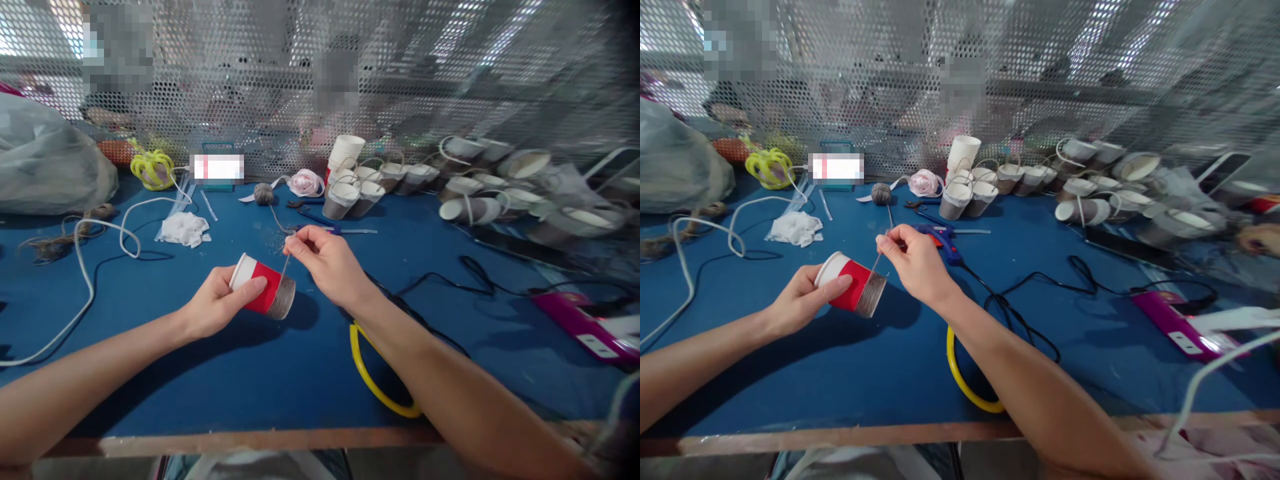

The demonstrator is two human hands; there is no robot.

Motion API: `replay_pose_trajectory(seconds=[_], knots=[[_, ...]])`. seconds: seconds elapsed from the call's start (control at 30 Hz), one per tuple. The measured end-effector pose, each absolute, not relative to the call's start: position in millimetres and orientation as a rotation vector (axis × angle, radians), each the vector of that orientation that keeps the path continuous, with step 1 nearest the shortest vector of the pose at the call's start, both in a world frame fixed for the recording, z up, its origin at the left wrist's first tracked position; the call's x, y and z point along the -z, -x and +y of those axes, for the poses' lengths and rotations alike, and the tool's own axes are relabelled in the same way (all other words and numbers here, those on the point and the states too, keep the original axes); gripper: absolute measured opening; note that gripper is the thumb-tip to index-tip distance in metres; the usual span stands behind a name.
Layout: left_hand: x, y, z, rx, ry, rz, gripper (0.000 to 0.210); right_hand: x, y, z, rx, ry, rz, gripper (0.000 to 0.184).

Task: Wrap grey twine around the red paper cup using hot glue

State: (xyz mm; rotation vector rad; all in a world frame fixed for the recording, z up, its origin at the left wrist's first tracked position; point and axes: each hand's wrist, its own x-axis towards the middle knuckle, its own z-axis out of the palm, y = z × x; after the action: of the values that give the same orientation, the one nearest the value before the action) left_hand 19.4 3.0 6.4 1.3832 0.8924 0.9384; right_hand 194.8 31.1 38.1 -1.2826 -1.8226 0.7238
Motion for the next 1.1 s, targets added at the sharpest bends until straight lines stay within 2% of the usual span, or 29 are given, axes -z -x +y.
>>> replay_pose_trajectory(seconds=[1.1], knots=[[0.5, -10.8, -0.5, -1.074, -1.732, 0.829, 0.033, -25.5, -189.2, 29.4, -0.955, 1.288, -1.893, 0.025]])
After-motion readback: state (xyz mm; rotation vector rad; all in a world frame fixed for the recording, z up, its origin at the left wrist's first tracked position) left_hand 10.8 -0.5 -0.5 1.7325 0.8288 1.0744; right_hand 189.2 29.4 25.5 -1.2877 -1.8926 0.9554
